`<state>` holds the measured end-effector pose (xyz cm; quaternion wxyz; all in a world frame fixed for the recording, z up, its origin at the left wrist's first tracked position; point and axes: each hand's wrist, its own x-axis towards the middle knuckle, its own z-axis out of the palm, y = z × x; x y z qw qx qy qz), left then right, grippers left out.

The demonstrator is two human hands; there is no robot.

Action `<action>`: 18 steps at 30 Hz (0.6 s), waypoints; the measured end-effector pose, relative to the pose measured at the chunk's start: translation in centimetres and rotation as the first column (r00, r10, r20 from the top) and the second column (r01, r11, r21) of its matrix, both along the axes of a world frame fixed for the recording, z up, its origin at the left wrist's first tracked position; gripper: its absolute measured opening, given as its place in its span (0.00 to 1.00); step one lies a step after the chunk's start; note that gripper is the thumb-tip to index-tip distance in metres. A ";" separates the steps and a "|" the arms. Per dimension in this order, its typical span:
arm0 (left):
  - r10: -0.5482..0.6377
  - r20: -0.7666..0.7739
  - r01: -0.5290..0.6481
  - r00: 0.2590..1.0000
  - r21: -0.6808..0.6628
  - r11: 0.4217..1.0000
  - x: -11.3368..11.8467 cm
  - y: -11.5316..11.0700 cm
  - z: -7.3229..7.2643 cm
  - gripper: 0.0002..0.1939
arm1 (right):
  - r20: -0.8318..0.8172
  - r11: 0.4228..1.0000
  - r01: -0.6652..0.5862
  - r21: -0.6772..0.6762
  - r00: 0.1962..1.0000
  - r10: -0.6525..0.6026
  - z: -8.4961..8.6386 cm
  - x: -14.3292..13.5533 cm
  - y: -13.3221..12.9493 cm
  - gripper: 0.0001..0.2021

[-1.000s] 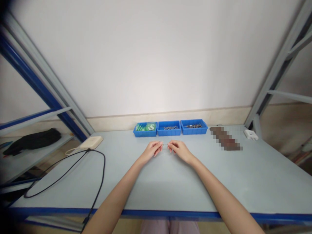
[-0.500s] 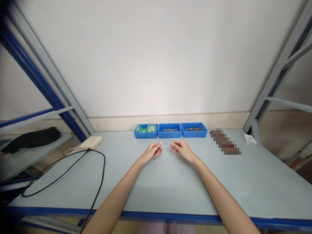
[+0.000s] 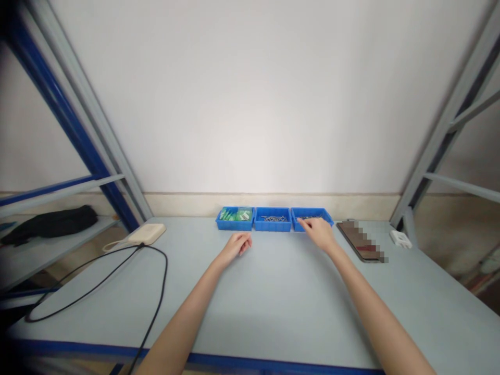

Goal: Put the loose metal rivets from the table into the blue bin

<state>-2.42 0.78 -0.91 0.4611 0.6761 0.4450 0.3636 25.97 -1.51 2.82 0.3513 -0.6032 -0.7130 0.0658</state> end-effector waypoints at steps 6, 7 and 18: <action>-0.024 -0.406 0.099 0.914 0.165 0.981 0.3 -1.5 0.2 0.18 | 0.133 0.910 -0.374 -0.178 0.907 0.399 -4.3 -6.3 -5.0 0.23; -0.014 -0.455 0.110 0.890 0.185 0.977 0.4 -1.8 0.4 0.18 | 0.145 0.906 -0.380 -0.189 0.901 0.408 -4.7 -6.8 -5.3 0.22; 0.002 -0.468 0.093 0.883 0.180 0.979 0.4 -1.7 0.5 0.19 | 0.296 0.979 -0.015 0.203 0.954 -0.047 -2.3 0.5 -1.5 0.11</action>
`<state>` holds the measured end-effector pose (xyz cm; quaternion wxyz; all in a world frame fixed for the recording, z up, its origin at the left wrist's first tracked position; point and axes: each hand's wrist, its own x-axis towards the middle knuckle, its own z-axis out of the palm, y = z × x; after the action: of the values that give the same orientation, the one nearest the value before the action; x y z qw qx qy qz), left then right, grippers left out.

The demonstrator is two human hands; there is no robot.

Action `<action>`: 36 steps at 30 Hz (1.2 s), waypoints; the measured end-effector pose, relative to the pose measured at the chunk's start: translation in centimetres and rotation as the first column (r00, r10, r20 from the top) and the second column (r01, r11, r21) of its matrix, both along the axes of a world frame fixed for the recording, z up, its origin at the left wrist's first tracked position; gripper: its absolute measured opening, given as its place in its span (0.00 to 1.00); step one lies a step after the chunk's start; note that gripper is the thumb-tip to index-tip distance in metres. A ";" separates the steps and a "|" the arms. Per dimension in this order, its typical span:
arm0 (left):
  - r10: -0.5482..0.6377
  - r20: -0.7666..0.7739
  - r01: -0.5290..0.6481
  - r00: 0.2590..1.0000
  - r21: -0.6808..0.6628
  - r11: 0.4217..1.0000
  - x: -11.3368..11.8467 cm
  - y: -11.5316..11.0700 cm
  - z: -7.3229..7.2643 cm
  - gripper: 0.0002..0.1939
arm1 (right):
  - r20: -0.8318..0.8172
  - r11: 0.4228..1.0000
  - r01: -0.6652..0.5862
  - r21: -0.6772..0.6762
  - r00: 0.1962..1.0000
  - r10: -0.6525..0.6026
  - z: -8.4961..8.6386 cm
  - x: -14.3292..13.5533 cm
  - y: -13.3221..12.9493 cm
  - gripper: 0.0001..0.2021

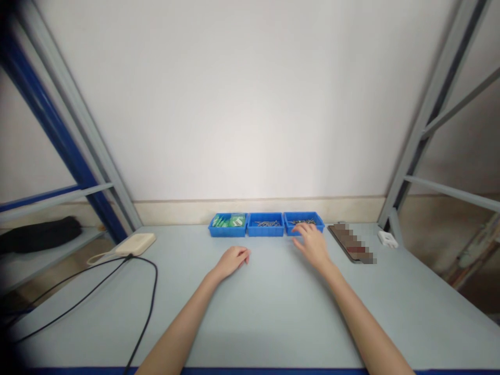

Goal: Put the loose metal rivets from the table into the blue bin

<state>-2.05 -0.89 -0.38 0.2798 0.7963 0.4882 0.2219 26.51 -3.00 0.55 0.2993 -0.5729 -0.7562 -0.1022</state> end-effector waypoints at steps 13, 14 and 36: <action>-0.030 0.136 0.036 0.990 -0.042 0.998 -0.3 0.2 -0.2 0.23 | -0.155 0.983 0.011 -0.183 0.987 -0.039 -1.4 8.3 1.5 0.06; -0.040 0.139 0.046 0.989 -0.043 0.998 -0.2 0.0 -0.1 0.24 | -0.190 0.982 -0.013 -0.189 0.981 -0.024 -1.5 8.3 0.6 0.05; 0.012 0.188 0.006 0.982 -0.099 0.995 -0.6 -1.5 0.4 0.20 | -0.845 0.887 -0.390 -0.248 0.534 -0.001 -5.7 -5.6 -4.4 0.40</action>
<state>-2.63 -2.38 0.05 0.3636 0.7562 0.4712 0.2720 20.92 -7.41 -5.17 0.5014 -0.5113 -0.5896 0.3734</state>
